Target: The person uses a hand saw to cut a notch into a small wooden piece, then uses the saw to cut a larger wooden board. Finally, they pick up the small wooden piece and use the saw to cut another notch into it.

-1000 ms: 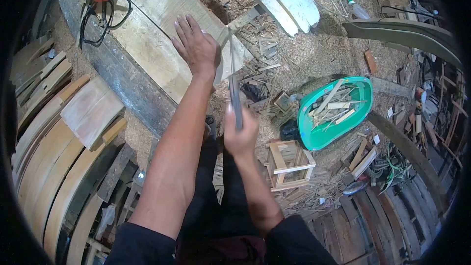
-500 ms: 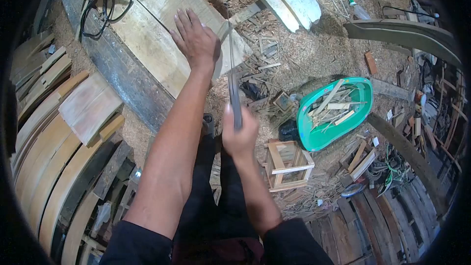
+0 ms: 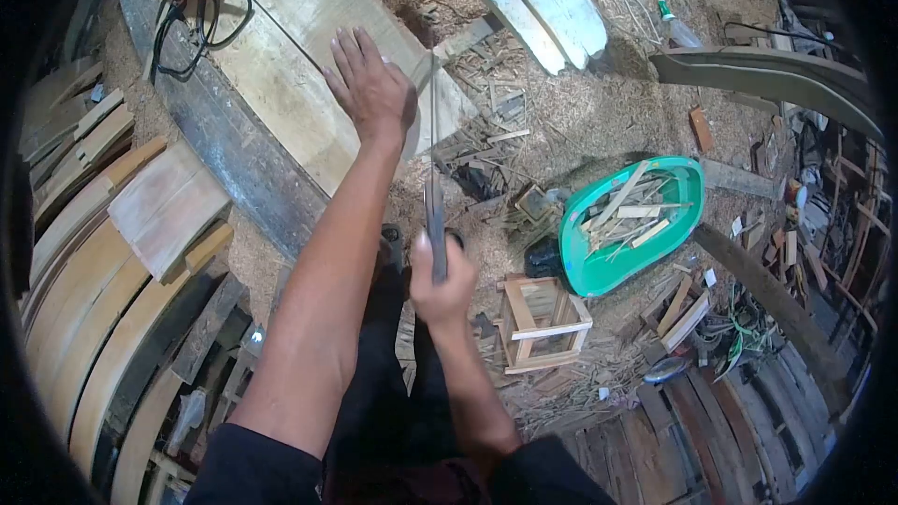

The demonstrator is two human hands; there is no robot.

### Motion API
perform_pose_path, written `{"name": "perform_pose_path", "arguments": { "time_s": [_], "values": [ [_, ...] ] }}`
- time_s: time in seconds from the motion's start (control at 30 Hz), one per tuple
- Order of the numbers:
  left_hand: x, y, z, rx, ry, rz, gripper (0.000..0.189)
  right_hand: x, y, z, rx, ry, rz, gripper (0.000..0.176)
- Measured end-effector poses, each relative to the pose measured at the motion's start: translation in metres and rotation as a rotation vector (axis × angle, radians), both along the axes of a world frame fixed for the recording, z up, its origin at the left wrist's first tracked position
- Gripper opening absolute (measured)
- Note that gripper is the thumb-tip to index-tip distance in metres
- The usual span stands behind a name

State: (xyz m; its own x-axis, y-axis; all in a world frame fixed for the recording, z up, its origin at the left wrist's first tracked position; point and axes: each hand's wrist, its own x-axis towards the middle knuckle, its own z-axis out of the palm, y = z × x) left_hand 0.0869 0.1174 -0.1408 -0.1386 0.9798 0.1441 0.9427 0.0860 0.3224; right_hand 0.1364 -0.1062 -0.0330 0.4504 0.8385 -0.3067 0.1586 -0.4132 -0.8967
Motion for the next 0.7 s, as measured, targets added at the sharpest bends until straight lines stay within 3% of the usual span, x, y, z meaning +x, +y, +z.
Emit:
{"name": "perform_pose_path", "arguments": {
  "time_s": [0.1,0.2,0.27,0.37,0.53,0.7],
  "values": [
    [-0.001,-0.005,0.002,-0.024,-0.001,-0.001,0.063,0.001,0.004,-0.006,0.001,0.010,-0.082,0.024],
    [0.000,-0.006,0.004,-0.001,-0.034,0.006,0.063,0.022,0.097,-0.023,0.054,-0.116,-0.003,0.035],
    [-0.001,-0.009,0.006,-0.023,-0.032,0.003,0.063,0.030,0.136,-0.018,-0.046,-0.008,-0.040,0.037],
    [-0.001,-0.007,0.007,-0.032,-0.021,0.003,0.063,0.025,0.096,-0.013,0.001,-0.058,0.017,0.036],
    [-0.001,-0.003,0.004,-0.014,0.002,0.009,0.063,0.014,0.023,0.023,-0.077,0.069,-0.041,0.032],
    [-0.001,-0.007,0.006,-0.004,-0.020,-0.010,0.064,0.026,0.120,-0.019,0.007,-0.015,-0.029,0.039]
  ]
}}
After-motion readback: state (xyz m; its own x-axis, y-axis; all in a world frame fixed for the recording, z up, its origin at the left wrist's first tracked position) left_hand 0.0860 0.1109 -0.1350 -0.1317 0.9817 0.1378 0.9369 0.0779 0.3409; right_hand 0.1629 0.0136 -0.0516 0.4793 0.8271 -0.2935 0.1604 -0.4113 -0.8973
